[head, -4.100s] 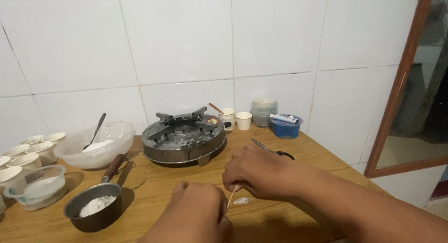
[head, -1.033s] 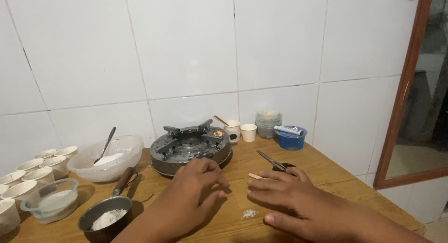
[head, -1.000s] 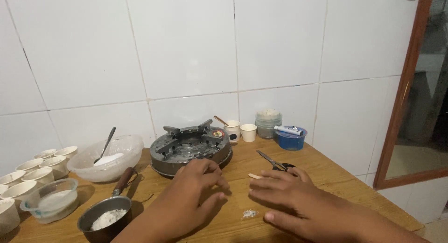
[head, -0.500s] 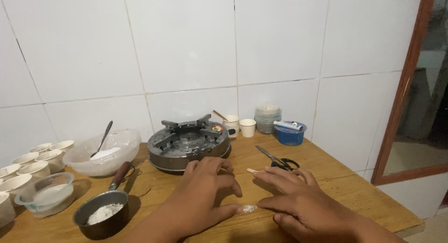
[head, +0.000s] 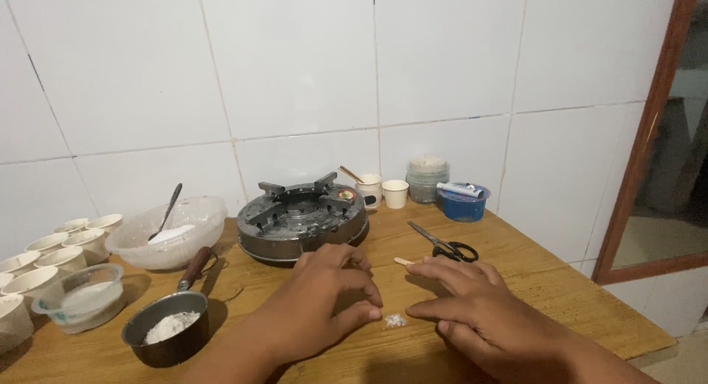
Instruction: Preparing a portable stove, cutting wooden sticks, and heating wax powder in a small pot for candle making.
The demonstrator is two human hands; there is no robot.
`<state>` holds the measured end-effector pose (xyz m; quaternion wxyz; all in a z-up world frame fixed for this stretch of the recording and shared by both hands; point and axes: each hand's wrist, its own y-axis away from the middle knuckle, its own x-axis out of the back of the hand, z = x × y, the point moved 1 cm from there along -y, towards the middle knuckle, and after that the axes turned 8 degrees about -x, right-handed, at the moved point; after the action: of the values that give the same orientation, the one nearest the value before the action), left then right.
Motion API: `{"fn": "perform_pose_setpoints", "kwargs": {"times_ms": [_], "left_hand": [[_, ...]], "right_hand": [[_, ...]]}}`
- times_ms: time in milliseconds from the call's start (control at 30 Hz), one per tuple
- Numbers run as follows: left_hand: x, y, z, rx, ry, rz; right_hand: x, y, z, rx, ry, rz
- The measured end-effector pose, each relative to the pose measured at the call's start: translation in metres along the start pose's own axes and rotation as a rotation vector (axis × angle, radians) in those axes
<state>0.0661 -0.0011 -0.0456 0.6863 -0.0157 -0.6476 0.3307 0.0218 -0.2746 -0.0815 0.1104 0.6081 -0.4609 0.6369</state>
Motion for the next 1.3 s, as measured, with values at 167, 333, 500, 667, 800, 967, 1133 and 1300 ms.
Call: {"fn": "perform_pose_setpoints", "kwargs": {"times_ms": [167, 333, 500, 667, 800, 967, 1133, 1300], "left_hand": [[-0.003, -0.003, 0.001, 0.064, -0.012, -0.081], [-0.008, -0.007, 0.002, 0.066, -0.021, -0.049], [-0.010, -0.011, 0.003, 0.100, -0.033, -0.042], [-0.013, -0.008, -0.003, 0.037, -0.044, 0.028], [-0.002, -0.005, 0.006, 0.121, 0.006, 0.016], [-0.005, -0.006, 0.003, 0.122, 0.006, 0.020], [0.000, -0.003, 0.003, 0.126, -0.030, 0.093], [0.010, -0.002, 0.007, 0.262, 0.034, 0.120]], "right_hand": [[-0.001, 0.001, 0.000, -0.033, -0.017, -0.091], [0.005, -0.002, -0.009, -0.086, -0.044, -0.139], [0.003, 0.001, -0.005, -0.064, -0.059, -0.070], [0.006, 0.000, -0.011, -0.096, -0.032, 0.028], [0.011, -0.009, -0.014, -0.138, -0.096, 0.069], [0.009, -0.028, -0.010, -0.203, -0.156, 0.079], [-0.012, -0.042, -0.009, -0.332, -0.241, 0.004], [-0.011, -0.051, -0.033, -0.643, -0.269, -0.078]]}}
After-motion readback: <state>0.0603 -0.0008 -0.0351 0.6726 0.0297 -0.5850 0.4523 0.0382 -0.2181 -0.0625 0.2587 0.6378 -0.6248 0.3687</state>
